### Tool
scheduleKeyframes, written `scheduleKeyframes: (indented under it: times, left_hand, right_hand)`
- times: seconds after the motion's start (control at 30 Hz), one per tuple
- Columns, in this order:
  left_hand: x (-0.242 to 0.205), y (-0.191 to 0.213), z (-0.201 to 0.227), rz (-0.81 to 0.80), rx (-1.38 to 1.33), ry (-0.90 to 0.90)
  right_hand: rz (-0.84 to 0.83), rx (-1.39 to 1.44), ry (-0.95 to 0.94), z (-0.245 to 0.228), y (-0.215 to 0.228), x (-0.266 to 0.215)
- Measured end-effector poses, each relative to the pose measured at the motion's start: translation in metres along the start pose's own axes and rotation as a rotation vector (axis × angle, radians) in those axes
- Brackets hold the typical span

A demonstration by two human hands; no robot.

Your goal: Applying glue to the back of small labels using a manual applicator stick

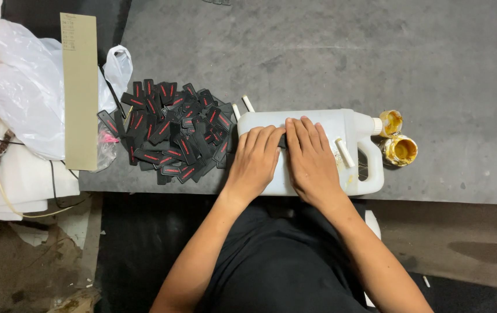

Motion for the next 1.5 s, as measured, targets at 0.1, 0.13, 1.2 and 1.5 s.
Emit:
scheduleKeyframes:
  times: [0.1,0.13,1.2,1.5]
  left_hand:
    - [0.002,0.000,0.002,0.024,-0.053,0.003]
    - [0.004,0.004,0.007,0.048,-0.177,0.009]
    - [0.029,0.028,-0.015,-0.172,-0.445,-0.102]
    - [0.042,0.011,-0.015,-0.161,-0.243,-0.162]
  right_hand:
    - [0.156,0.234,0.042,0.006,-0.013,0.001]
    - [0.180,0.336,0.024,0.004,-0.011,-0.001]
    - [0.421,0.520,0.067,0.028,0.053,-0.017]
    - [0.483,0.518,-0.172,0.056,0.058,-0.067]
Point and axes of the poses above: each hand's wrist, its own x-axis towards the middle knuckle, its own y-axis out of the back of the hand, z = x × y, the point moved 1 cm from there along x, towards the middle knuckle, and after that the axes turned 8 degrees about -z, right-handed, at the moved point
